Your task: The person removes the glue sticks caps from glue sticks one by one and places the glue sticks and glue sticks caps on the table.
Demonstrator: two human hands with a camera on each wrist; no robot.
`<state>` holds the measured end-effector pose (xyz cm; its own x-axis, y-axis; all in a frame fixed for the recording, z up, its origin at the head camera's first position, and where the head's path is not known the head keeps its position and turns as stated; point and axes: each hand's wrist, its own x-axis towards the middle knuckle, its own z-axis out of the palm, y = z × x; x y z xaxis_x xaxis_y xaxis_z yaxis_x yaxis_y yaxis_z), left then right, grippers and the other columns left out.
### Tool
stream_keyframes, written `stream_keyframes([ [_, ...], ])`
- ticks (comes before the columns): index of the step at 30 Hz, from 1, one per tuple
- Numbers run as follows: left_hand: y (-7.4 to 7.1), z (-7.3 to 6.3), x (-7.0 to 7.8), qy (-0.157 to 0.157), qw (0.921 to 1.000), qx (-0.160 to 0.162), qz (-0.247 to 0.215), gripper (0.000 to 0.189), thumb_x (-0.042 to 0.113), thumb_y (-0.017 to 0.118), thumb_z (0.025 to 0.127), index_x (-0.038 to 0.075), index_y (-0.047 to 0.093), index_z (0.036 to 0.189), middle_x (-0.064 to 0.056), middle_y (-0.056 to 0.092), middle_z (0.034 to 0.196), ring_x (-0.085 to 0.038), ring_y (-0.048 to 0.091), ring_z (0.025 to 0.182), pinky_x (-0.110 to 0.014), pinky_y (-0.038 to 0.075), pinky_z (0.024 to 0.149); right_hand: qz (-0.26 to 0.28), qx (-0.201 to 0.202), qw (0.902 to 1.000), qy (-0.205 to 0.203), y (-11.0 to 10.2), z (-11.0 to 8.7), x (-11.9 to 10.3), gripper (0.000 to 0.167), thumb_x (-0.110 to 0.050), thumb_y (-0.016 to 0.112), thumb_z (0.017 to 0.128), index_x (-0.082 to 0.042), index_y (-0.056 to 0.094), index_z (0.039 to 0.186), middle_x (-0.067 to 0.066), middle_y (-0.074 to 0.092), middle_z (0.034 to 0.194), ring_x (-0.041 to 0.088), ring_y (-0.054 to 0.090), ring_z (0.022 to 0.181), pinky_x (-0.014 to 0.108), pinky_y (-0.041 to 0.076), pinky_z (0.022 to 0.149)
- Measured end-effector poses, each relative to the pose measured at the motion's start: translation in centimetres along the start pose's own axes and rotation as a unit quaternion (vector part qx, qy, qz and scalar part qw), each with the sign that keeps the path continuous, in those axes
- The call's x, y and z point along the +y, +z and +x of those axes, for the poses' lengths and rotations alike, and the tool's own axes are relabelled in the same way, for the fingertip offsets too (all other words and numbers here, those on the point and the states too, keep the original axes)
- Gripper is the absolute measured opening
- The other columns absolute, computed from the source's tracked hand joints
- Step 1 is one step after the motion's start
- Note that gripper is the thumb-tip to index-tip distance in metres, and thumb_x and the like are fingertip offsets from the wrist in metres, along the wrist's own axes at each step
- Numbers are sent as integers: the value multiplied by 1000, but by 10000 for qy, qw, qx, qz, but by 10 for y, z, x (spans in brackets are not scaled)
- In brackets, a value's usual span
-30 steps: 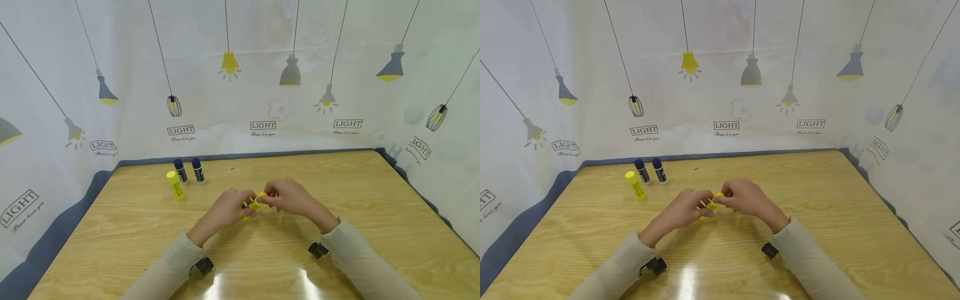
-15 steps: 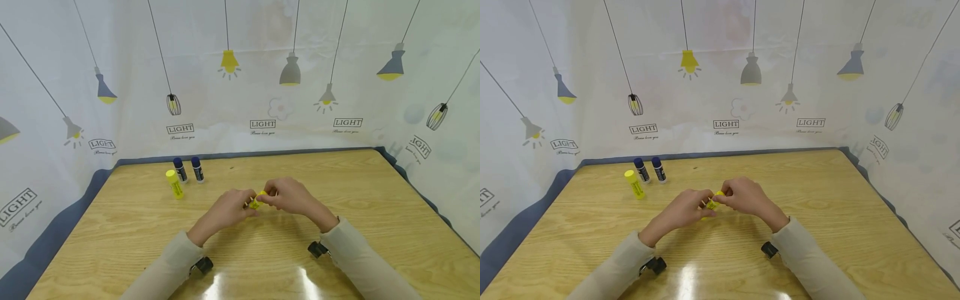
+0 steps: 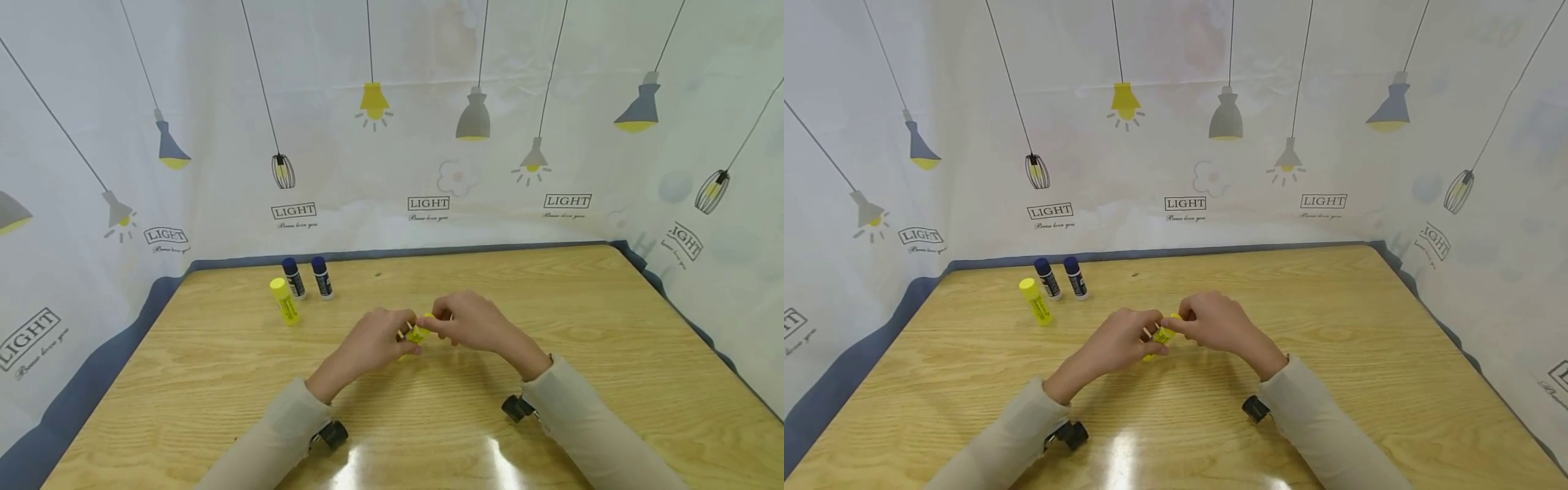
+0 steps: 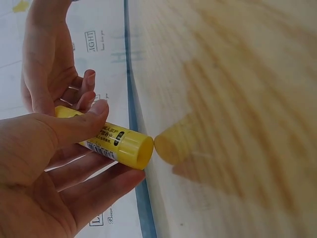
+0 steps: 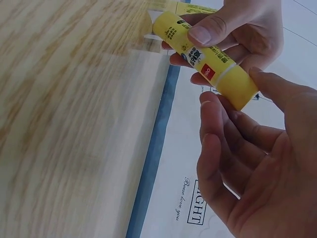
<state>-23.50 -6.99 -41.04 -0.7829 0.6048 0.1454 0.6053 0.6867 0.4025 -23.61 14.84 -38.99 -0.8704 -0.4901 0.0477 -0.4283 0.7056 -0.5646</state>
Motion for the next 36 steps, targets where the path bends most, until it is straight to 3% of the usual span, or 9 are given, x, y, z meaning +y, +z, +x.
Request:
stream_keyframes([
  [27,-2,0,1,19,9999,-82,-127,29,27,80,91,12,72,115,-3,78,104,-15,74,91,-25,58,74,-158,157,9997,-76,1,1,-1,39,-49,61,102,-13,73,90,3,73,76,10,63,55,29,49,52],
  [36,0,1,-2,50,9999,-89,-47,28,29,80,92,13,72,113,-3,78,103,-15,74,90,-25,58,74,-49,141,9999,-64,3,1,1,37,-47,62,102,-15,72,89,4,73,76,18,67,58,30,50,52],
])
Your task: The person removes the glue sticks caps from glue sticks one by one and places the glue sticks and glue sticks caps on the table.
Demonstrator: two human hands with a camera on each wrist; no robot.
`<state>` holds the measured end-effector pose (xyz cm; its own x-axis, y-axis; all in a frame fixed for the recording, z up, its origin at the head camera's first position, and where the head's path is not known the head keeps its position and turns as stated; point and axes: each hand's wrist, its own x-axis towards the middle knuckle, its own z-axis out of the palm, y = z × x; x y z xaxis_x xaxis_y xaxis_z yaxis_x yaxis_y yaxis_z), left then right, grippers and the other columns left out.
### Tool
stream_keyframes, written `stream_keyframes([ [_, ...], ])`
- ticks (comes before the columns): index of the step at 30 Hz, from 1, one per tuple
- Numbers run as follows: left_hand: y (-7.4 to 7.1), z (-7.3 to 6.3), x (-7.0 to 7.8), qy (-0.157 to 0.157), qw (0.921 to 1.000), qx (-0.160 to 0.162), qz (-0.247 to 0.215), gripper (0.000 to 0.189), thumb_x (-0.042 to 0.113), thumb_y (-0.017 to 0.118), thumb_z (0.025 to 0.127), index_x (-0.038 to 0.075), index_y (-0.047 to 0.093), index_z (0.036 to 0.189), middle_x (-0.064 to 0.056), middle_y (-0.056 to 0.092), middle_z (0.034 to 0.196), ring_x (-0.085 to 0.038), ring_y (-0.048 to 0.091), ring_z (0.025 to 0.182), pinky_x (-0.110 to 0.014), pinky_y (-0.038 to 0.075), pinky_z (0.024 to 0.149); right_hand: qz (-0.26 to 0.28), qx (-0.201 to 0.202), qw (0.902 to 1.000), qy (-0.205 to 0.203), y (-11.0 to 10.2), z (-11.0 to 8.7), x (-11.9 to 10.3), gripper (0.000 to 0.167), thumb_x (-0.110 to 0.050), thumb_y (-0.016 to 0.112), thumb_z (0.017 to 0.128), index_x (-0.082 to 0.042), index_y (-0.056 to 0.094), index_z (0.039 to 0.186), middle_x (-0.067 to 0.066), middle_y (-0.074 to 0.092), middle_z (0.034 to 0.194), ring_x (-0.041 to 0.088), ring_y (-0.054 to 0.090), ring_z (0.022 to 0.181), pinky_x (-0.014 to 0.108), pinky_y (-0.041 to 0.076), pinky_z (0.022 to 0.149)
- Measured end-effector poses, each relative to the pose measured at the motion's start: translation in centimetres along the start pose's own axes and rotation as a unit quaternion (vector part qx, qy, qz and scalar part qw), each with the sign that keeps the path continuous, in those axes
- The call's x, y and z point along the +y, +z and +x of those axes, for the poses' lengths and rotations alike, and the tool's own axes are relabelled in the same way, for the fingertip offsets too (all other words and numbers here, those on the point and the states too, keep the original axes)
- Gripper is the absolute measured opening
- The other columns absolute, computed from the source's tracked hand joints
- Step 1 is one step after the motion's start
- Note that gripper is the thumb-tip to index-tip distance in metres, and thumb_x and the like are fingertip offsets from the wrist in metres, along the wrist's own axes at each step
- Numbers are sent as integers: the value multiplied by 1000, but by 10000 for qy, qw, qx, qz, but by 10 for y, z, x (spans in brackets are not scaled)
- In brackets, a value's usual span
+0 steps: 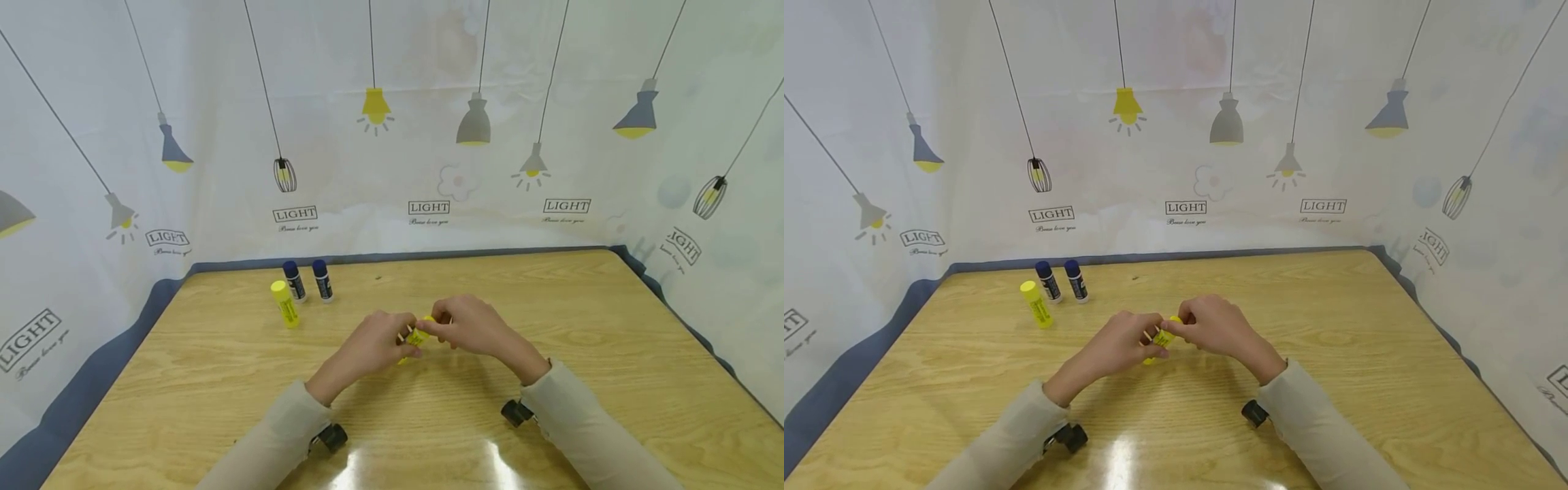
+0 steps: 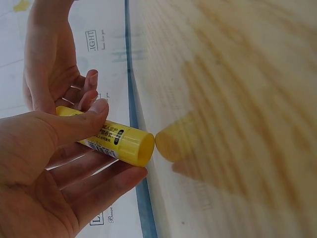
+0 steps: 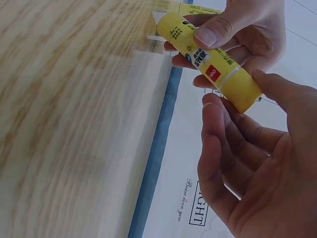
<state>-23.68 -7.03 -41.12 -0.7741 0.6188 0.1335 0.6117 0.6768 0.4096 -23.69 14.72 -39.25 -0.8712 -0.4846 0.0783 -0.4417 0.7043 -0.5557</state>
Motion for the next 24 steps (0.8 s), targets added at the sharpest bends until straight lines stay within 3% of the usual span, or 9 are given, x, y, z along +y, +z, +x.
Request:
stream_keyframes([
  [24,1,0,-2,93,9999,20,46,28,30,80,92,12,71,112,-3,78,100,-13,74,87,-23,57,72,-88,43,9999,-53,2,0,0,42,-51,61,102,-12,72,89,4,72,75,9,61,54,29,48,52],
])
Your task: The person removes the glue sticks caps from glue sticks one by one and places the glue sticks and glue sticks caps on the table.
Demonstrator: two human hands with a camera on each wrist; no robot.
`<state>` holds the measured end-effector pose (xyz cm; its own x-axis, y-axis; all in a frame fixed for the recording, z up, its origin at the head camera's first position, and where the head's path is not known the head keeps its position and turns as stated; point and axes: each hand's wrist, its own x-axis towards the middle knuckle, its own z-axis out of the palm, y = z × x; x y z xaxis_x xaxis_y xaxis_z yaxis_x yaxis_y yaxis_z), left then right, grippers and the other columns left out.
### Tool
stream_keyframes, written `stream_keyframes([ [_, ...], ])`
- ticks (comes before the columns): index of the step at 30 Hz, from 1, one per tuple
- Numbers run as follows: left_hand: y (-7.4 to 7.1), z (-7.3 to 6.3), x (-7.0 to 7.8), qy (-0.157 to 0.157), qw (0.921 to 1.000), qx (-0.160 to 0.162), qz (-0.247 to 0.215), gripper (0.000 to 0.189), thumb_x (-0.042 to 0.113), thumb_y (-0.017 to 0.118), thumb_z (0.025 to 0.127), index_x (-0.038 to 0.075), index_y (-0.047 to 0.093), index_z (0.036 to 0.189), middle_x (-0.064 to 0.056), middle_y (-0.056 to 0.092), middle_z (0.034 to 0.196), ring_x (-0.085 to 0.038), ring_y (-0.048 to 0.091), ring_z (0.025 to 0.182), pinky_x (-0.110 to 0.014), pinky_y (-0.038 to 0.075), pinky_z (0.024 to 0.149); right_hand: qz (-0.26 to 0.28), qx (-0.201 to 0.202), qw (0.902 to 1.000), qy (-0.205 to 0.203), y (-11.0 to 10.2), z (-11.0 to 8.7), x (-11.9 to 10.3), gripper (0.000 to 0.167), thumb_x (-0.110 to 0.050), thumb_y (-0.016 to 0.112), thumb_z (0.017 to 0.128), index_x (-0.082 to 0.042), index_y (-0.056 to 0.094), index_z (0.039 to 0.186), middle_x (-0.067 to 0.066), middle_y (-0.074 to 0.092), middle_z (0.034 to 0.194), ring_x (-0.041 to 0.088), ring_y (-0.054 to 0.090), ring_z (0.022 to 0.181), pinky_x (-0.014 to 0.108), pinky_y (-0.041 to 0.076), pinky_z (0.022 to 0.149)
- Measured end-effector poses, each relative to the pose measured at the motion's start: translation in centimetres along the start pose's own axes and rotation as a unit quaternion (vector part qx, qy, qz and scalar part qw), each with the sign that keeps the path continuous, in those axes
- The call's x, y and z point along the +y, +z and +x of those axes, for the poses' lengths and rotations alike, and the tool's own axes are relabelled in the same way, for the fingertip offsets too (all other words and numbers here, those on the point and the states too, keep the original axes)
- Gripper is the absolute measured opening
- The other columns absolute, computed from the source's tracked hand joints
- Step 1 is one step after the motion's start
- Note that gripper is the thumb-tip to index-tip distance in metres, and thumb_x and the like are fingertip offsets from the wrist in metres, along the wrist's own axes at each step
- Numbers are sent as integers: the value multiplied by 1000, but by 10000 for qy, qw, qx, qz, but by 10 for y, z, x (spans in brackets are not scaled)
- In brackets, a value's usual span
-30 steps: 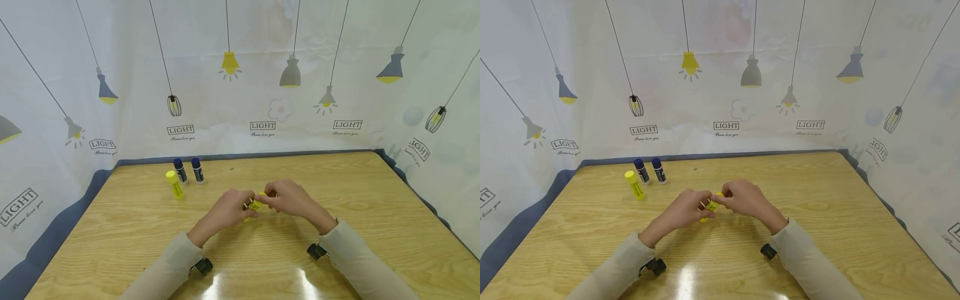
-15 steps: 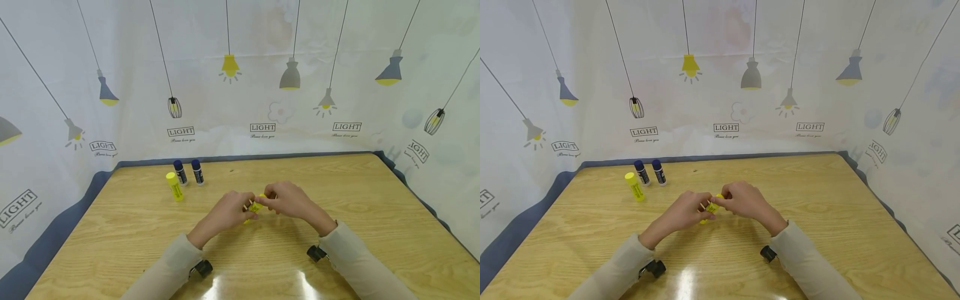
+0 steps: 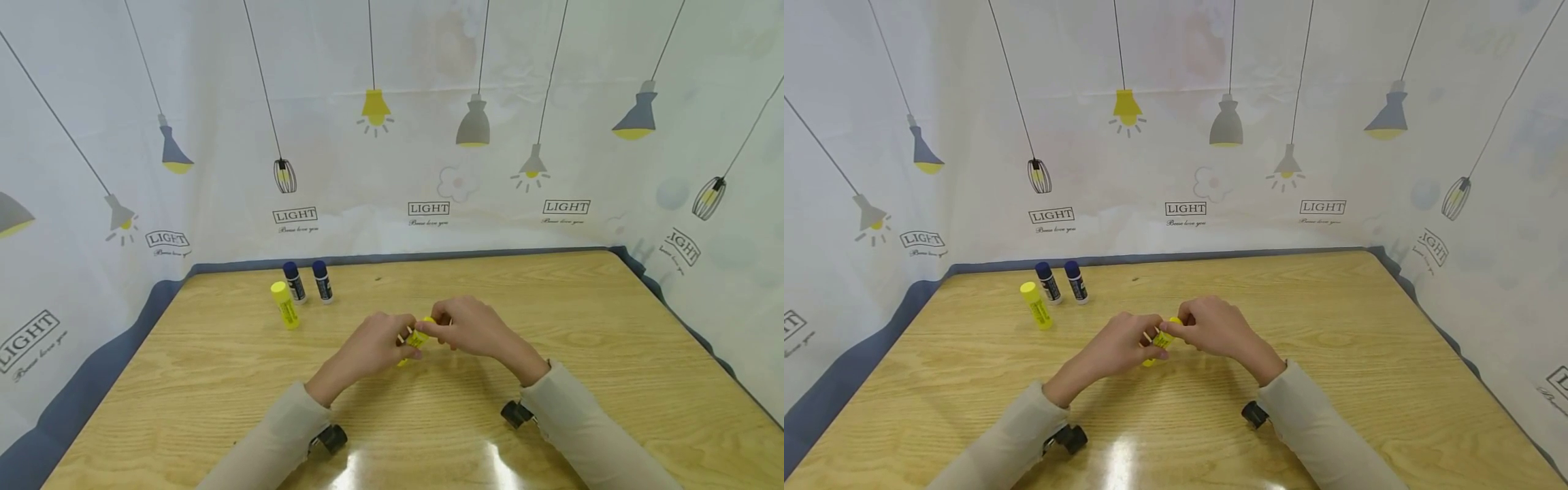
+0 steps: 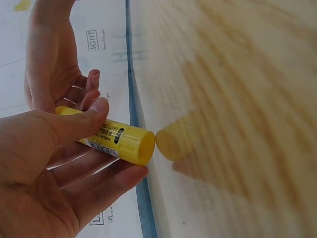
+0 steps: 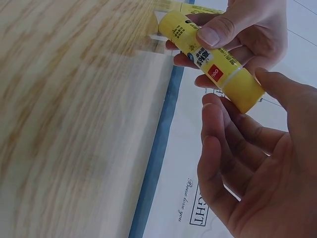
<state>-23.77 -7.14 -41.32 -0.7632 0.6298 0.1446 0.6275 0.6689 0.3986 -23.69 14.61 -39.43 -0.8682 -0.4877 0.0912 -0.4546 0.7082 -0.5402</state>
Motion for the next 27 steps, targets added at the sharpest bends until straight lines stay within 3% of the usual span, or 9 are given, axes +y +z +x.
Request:
stream_keyframes([
  [27,1,1,-2,-35,9998,-51,-193,25,28,80,92,13,72,111,-3,78,101,-13,74,87,-23,58,72,129,-73,9999,-19,1,0,0,34,-45,61,103,-15,69,89,3,71,76,17,66,57,30,50,53],
])
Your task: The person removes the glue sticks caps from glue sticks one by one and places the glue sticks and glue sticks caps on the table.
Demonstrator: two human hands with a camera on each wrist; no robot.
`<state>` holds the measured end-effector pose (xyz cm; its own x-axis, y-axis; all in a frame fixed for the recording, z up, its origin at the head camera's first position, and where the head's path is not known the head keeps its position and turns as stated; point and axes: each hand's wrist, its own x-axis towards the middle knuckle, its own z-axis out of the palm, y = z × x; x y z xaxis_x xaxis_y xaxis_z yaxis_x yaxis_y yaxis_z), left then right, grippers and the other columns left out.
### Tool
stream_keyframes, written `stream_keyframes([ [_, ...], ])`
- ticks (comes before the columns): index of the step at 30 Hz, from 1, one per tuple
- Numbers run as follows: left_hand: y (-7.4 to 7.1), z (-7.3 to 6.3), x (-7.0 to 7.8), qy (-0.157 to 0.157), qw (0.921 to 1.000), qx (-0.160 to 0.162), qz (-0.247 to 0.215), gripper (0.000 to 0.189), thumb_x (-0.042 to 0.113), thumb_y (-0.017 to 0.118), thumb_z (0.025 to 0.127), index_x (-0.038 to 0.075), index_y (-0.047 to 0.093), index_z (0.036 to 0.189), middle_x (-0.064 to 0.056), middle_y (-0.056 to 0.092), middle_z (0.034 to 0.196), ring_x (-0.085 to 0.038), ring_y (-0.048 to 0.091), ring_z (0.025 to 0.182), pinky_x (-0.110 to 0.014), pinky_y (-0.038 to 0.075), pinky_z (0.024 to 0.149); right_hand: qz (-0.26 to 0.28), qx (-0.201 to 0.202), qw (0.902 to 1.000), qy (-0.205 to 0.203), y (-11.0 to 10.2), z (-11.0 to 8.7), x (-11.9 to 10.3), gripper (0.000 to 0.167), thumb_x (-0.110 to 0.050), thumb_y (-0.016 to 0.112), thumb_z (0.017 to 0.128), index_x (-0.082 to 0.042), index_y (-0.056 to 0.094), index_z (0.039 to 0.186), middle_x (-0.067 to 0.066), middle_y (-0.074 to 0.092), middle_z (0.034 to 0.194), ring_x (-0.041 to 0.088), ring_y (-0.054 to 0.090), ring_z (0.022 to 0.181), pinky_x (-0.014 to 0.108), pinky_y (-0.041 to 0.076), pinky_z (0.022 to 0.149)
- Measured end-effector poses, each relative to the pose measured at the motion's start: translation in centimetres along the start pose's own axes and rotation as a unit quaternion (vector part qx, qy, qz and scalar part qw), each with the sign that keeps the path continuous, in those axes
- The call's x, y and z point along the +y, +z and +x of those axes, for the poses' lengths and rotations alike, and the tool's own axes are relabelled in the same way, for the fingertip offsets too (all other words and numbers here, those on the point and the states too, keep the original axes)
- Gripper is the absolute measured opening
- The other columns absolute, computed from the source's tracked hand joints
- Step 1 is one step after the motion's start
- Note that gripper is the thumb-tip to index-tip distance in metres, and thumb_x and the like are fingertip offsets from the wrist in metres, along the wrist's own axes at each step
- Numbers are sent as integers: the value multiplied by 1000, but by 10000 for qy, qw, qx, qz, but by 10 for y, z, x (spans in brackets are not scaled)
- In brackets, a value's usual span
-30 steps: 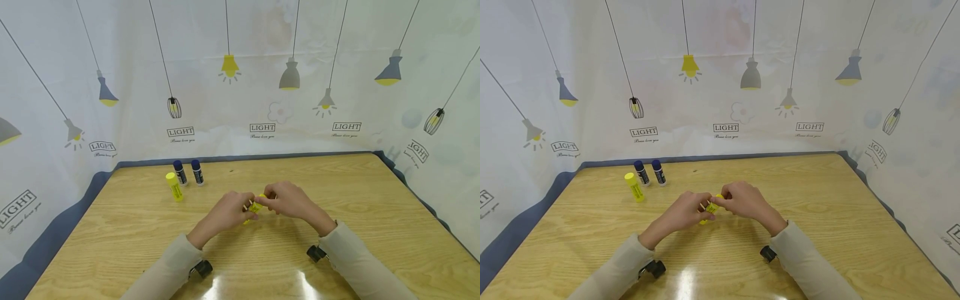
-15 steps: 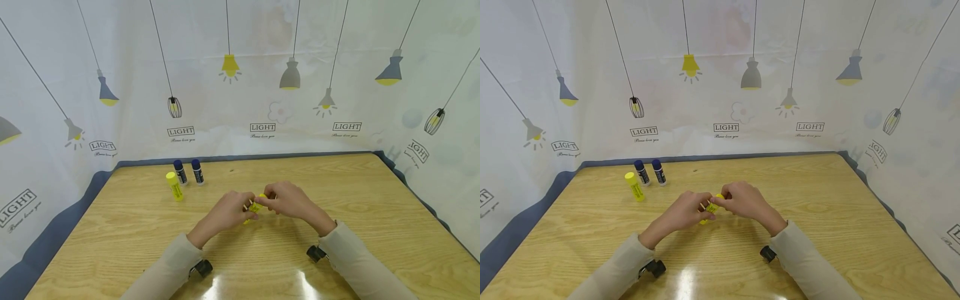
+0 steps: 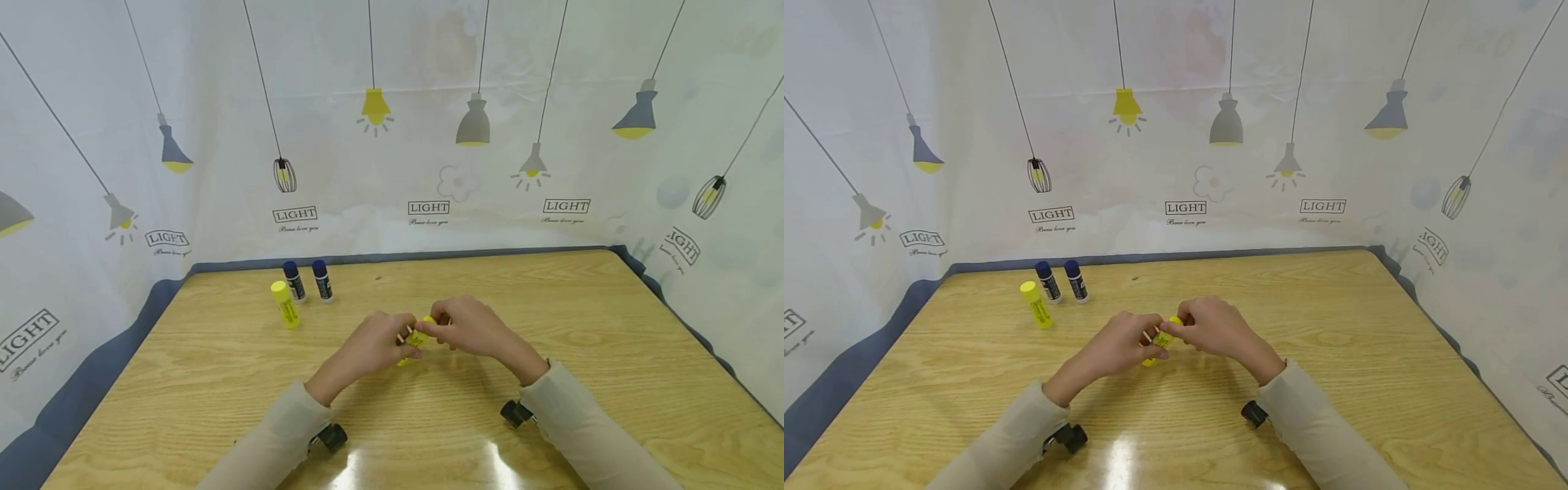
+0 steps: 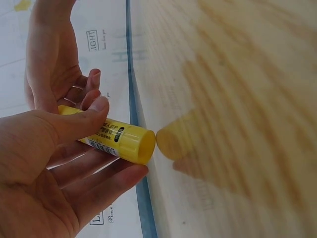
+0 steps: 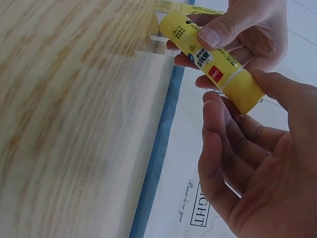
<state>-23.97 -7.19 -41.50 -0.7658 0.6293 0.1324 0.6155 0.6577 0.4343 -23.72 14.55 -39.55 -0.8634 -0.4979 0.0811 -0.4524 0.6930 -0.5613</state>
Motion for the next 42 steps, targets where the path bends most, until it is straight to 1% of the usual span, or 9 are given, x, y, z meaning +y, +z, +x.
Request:
stream_keyframes([
  [7,-1,-1,1,2,10000,1,9,27,28,80,92,13,72,113,-3,78,101,-13,74,88,-23,58,72,31,-36,10000,-19,1,0,1,33,-44,61,104,-15,69,90,6,72,77,20,68,59,30,51,52],
  [18,-1,-1,1,-40,10000,-18,7,27,28,79,92,13,72,113,-3,78,101,-13,74,88,-23,58,73,24,-9,10000,-27,1,1,2,33,-45,61,103,-16,69,89,5,72,77,19,68,59,29,51,53],
  [28,0,-1,1,-7,10000,-1,62,28,29,80,92,12,72,113,-3,78,101,-13,73,87,-23,57,72,26,-4,10000,-1,2,0,2,34,-46,61,103,-15,69,89,6,72,77,19,68,59,29,51,53],
  [34,-1,-2,1,-74,9999,-60,137,29,32,79,92,13,72,113,-2,77,100,-12,73,84,-23,57,70,-12,16,10000,14,2,0,1,33,-45,62,103,-16,69,89,5,72,77,19,68,59,30,51,53],
  [42,-1,-1,1,-81,9995,-57,299,36,40,82,89,16,72,113,0,77,99,-11,71,84,-23,56,70,-103,78,9999,100,2,1,1,33,-46,63,103,-17,69,88,5,72,77,16,67,58,30,50,52],
])
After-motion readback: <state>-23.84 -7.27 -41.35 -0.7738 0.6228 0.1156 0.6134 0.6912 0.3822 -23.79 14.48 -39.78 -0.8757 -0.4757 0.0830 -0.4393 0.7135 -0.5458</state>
